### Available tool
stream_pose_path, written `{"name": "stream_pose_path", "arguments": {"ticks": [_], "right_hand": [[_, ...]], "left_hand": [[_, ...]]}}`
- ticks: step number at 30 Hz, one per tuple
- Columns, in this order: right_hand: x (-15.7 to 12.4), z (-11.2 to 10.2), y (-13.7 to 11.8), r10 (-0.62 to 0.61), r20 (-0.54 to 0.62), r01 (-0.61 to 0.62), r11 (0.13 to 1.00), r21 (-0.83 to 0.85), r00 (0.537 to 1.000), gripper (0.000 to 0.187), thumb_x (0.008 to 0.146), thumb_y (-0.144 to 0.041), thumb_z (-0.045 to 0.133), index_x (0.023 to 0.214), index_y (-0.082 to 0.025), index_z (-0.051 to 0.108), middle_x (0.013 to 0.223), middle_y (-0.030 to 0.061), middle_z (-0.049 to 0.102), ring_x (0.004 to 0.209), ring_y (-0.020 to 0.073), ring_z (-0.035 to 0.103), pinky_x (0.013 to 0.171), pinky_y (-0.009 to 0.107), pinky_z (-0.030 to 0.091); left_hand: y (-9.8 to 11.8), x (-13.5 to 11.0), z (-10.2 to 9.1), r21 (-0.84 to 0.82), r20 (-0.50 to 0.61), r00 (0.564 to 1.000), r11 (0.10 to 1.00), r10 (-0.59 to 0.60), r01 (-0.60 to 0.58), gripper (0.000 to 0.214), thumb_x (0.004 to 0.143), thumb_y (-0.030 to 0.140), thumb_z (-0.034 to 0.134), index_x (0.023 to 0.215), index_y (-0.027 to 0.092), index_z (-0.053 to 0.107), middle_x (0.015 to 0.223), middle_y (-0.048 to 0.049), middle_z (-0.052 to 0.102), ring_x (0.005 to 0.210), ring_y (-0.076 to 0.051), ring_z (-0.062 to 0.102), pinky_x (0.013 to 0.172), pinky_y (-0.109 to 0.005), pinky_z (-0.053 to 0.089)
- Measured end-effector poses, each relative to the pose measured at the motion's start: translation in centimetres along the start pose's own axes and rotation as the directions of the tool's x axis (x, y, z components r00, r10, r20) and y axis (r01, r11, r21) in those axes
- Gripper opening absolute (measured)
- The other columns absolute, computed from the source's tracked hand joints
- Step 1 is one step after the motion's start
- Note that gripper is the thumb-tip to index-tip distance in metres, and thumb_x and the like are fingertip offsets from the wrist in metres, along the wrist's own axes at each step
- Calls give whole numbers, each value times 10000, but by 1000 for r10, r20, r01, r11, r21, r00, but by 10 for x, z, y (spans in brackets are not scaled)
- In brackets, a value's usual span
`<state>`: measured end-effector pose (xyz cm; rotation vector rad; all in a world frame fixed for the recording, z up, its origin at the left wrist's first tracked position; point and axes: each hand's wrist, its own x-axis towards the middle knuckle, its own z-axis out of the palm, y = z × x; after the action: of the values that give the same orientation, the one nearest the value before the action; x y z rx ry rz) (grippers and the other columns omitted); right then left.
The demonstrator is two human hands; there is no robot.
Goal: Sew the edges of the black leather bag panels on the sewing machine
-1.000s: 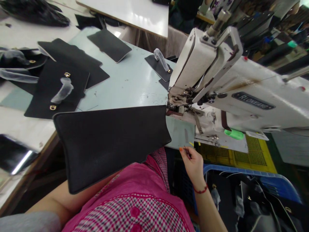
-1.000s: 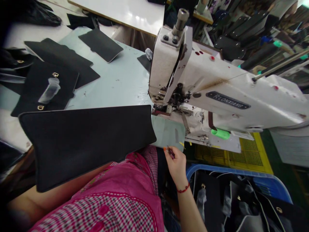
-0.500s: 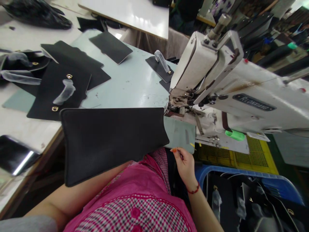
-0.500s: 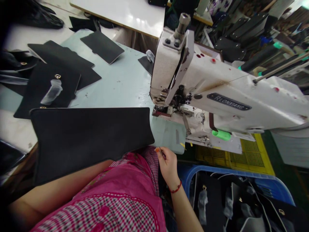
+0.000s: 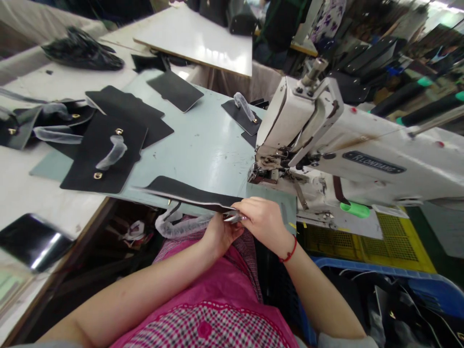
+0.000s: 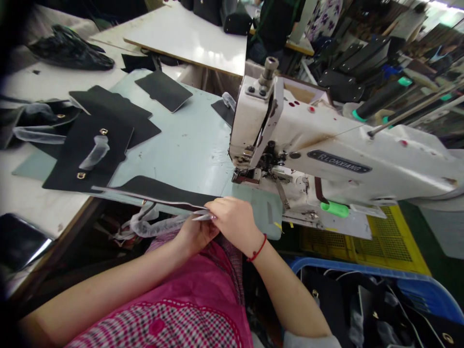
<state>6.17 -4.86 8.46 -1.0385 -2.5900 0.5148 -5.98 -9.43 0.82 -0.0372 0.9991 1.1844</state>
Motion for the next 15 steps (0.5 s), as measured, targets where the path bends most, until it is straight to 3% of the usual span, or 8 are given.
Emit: {"name": "stream_pose_path", "arguments": {"ticks": [3,7,11,15], "right_hand": [[12,-9,10,84,28,-88,981,170,996,187,941,-279,572,878,-178,717,788,28,693,714,138,569,615,239,339],[22,-15,18,161,83,-181,887,424,984,370,930,-462,570,756,-155,681,643,-7,559,609,109,458,558,231,285],[24,-13,23,216,102,-231,745,626,971,481,889,-548,581,615,-161,506,608,-35,376,575,86,330,520,221,250],[20,-8,27,281,98,-265,653,710,955,502,836,-583,628,619,-178,425,632,-40,311,582,80,277,503,211,235]], "left_hand": [[3,-12,5,-95,-7,999,995,-36,36,158,836,304,558,868,155,599,666,13,572,520,-104,547,505,-230,502],[1,-21,2,-5,5,987,987,159,-159,251,787,345,644,951,176,557,691,29,592,538,-111,563,523,-241,517],[3,-19,-13,209,103,921,897,375,-389,300,814,440,683,886,184,544,626,20,604,500,-135,577,501,-246,495],[13,-20,-25,389,208,842,748,497,-538,274,798,414,732,797,177,596,539,2,605,460,-140,577,495,-234,453]]}}
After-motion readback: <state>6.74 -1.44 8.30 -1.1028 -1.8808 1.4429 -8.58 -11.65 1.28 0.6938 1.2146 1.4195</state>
